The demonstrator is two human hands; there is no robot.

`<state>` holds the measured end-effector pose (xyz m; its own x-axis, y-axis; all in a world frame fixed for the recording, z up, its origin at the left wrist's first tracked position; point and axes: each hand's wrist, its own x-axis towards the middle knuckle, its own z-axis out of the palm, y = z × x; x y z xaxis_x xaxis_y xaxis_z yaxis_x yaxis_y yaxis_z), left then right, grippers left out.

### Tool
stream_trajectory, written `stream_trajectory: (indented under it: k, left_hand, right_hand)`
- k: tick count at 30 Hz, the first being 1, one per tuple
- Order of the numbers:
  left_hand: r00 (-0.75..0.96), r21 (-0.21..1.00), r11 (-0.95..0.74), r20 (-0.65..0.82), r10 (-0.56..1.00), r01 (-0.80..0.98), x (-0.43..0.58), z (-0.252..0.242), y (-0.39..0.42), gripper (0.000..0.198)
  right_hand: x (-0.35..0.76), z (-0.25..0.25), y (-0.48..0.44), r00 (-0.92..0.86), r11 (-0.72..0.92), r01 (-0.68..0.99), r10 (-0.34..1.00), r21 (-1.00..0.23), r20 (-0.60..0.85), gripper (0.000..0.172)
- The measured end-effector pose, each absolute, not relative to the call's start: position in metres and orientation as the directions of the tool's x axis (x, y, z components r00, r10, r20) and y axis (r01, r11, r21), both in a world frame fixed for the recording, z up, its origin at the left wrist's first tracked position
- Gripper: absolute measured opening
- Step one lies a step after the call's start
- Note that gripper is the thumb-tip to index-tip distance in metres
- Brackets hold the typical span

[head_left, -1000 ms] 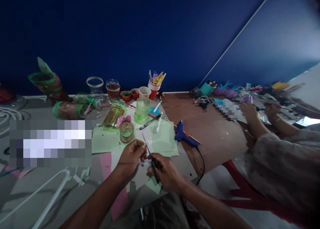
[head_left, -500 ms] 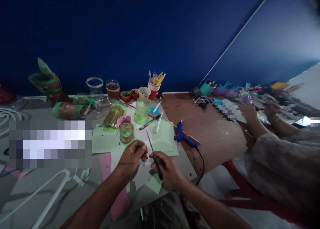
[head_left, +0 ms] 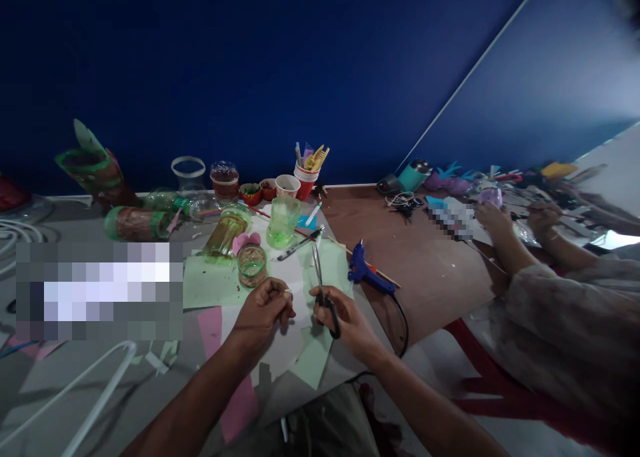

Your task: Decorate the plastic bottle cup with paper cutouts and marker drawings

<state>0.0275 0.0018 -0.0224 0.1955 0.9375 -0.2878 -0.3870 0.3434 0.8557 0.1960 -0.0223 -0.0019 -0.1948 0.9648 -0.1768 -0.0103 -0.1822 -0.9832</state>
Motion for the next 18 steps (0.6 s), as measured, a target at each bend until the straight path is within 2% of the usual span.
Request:
stream_trajectory:
  k: [6, 10, 14, 18]
  left_hand:
    - [0.18, 0.882, 0.316, -0.268, 0.947, -0.349, 0.027, -0.022, 0.006, 0.022]
    - [0.152, 0.914, 0.267, -0.23, 0.961, -0.304, 0.025, -0.026, 0.007, 0.024]
    - [0.145, 0.931, 0.235, -0.201, 0.969, -0.28, 0.022, -0.03, 0.005, 0.028]
    - [0.203, 0.945, 0.25, -0.208, 0.957, -0.211, 0.02, -0.028, 0.004, 0.03]
  right_hand:
    - [0.189, 0.006, 0.006, -0.225, -0.18, -0.117, 0.963, -0.977, -0.151, 0.052]
    - [0.185, 0.001, 0.026, -0.308, -0.199, -0.077, 0.937, -0.977, -0.167, 0.053]
    - [0.184, -0.005, 0.039, -0.284, -0.173, -0.081, 0.948, -0.982, -0.144, 0.051]
    - [0.185, -0.01, 0.044, -0.352, -0.214, -0.075, 0.919, -0.974, -0.175, 0.051]
